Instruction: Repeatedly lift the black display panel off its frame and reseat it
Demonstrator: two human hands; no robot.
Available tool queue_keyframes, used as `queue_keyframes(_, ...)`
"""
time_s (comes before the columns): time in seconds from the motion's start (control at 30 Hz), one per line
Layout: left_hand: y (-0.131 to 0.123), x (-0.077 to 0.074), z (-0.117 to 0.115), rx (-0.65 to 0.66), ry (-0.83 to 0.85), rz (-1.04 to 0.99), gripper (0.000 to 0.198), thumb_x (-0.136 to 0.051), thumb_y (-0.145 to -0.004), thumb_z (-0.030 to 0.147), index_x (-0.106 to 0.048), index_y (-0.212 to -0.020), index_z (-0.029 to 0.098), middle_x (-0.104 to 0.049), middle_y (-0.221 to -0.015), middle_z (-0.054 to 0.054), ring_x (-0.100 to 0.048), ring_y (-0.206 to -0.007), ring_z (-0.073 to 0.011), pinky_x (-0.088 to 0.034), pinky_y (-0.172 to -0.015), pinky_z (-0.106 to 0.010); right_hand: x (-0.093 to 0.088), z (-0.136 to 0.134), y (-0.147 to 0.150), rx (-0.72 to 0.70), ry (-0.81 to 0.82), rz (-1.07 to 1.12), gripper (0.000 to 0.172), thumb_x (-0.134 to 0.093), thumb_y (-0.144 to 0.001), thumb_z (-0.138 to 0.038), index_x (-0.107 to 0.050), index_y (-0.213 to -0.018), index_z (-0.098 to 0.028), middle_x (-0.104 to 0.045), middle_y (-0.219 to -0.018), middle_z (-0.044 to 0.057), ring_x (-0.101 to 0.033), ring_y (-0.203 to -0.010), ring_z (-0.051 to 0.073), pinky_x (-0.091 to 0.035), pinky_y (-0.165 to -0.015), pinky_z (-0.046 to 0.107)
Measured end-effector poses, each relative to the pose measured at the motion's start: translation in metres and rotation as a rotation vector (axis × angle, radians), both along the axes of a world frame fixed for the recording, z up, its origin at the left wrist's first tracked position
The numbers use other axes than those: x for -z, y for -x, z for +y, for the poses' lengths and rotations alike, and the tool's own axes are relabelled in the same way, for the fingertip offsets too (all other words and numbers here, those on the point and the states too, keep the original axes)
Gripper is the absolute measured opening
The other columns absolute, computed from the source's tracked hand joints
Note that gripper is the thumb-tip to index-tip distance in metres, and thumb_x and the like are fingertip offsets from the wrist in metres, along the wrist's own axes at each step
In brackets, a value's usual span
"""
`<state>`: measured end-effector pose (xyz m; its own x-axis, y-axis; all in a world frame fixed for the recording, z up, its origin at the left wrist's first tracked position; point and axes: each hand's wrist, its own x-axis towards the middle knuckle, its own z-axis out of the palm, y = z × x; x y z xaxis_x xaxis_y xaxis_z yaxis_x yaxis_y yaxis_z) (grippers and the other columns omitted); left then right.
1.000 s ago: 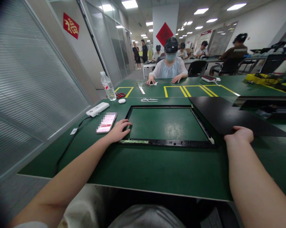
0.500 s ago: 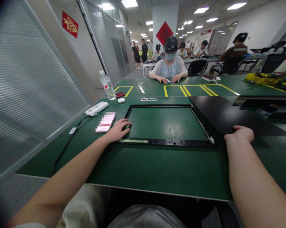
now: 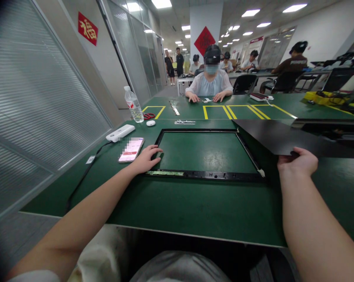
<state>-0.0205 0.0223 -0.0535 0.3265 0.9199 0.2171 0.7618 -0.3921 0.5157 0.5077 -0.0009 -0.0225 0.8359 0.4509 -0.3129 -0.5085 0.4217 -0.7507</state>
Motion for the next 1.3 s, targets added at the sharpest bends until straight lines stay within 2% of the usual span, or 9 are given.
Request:
queue_keyframes(0.17, -0.002, -0.004, 0.001, -0.047, 0.004, -0.14, 0.033, -0.068, -0.081, 0.027, -0.074, -0.112, 0.02, -0.06, -0.141, -0.015, -0.05, -0.141, -0.0362, -0.034, -0.122, -0.055, -0.013, -0.005, 0.018, -0.035, -0.097, -0.037, 0.018, -0.049, -0.06, -0.004, -0.044, -0.069, -0.019, -0.051, -0.076, 0.0, -0.059, -0.067, 0.009, -0.058, -0.061, 0.02)
queue_keyframes(0.3, -0.001, -0.008, 0.004, -0.112, 0.01, -0.318, 0.027, -0.07, -0.078, 0.027, -0.075, -0.104, 0.021, -0.065, -0.137, -0.012, -0.051, -0.139, -0.0358, -0.03, -0.124, -0.056, -0.02, -0.013, 0.031, -0.148, -0.179, -0.09, 0.016, -0.05, -0.061, -0.007, -0.05, -0.072, -0.019, -0.057, -0.081, 0.002, -0.062, -0.072, 0.012, -0.059, -0.063, 0.023)
queue_keyframes(0.5, -0.006, -0.015, 0.006, -0.171, 0.126, -0.675, 0.041, -0.056, -0.091, 0.039, -0.066, -0.123, 0.017, -0.071, -0.132, -0.016, -0.068, -0.122, -0.0307, -0.05, -0.11, -0.051, -0.022, -0.019, 0.043, -0.273, -0.151, -0.108, 0.018, -0.054, -0.059, -0.011, -0.052, -0.074, -0.019, -0.061, -0.079, 0.003, -0.063, -0.072, 0.016, -0.059, -0.059, 0.031)
queue_keyframes(0.6, -0.008, -0.024, 0.003, -0.128, 0.224, -0.845, 0.043, -0.043, -0.098, 0.042, -0.064, -0.124, 0.015, -0.073, -0.127, -0.018, -0.073, -0.115, -0.0269, -0.056, -0.103, -0.046, -0.022, -0.02, 0.051, -0.398, -0.144, -0.133, 0.018, -0.055, -0.061, -0.014, -0.057, -0.077, -0.019, -0.067, -0.083, 0.006, -0.068, -0.078, 0.023, -0.063, -0.071, 0.046)
queue_keyframes(0.7, -0.005, -0.035, -0.002, -0.05, 0.557, -1.219, 0.034, -0.053, -0.094, 0.038, -0.071, -0.109, 0.013, -0.079, -0.105, -0.018, -0.078, -0.1, -0.0275, -0.06, -0.095, -0.043, -0.024, -0.021, 0.058, -0.483, -0.099, -0.143, 0.024, -0.054, -0.061, -0.015, -0.064, -0.083, -0.018, -0.07, -0.083, 0.007, -0.07, -0.081, 0.026, -0.063, -0.08, 0.05)
queue_keyframes(0.77, -0.003, -0.04, -0.004, -0.036, 0.616, -1.301, 0.025, -0.059, -0.087, 0.023, -0.074, -0.104, 0.012, -0.08, -0.094, -0.012, -0.078, -0.083, -0.0228, -0.063, -0.084, -0.037, -0.024, -0.02, 0.061, -0.511, -0.059, -0.135, 0.028, -0.055, -0.06, -0.013, -0.066, -0.086, -0.017, -0.071, -0.079, 0.007, -0.071, -0.08, 0.026, -0.063, -0.081, 0.049)
queue_keyframes(0.9, 0.0, -0.047, -0.006, -0.04, 0.555, -1.366, 0.032, -0.059, -0.075, 0.004, -0.077, -0.1, 0.013, -0.08, -0.087, -0.006, -0.075, -0.071, -0.0148, -0.062, -0.073, -0.024, -0.021, -0.018, 0.06, -0.655, 0.007, -0.165, 0.031, -0.055, -0.063, -0.016, -0.067, -0.091, -0.017, -0.073, -0.079, 0.007, -0.072, -0.076, 0.026, -0.063, -0.077, 0.047)
queue_keyframes(1.13, 0.003, -0.05, -0.002, -0.116, 0.414, -1.483, 0.026, -0.06, -0.073, 0.007, -0.076, -0.092, 0.014, -0.078, -0.079, -0.003, -0.072, -0.065, -0.0113, -0.059, -0.065, -0.018, -0.017, -0.021, 0.055, -0.92, 0.209, -0.177, 0.03, -0.058, -0.068, -0.014, -0.068, -0.095, -0.018, -0.072, -0.074, 0.006, -0.07, -0.064, 0.024, -0.062, -0.062, 0.039)
queue_keyframes(1.3, 0.008, -0.055, -0.001, -0.143, 0.338, -1.557, 0.028, -0.057, -0.072, 0.009, -0.075, -0.093, 0.014, -0.075, -0.073, -0.001, -0.068, -0.06, -0.0106, -0.058, -0.059, -0.017, -0.017, -0.02, 0.055, -0.981, 0.262, -0.191, 0.039, -0.055, -0.067, -0.014, -0.067, -0.105, -0.013, -0.074, -0.085, 0.014, -0.071, -0.068, 0.024, -0.06, -0.059, 0.035)
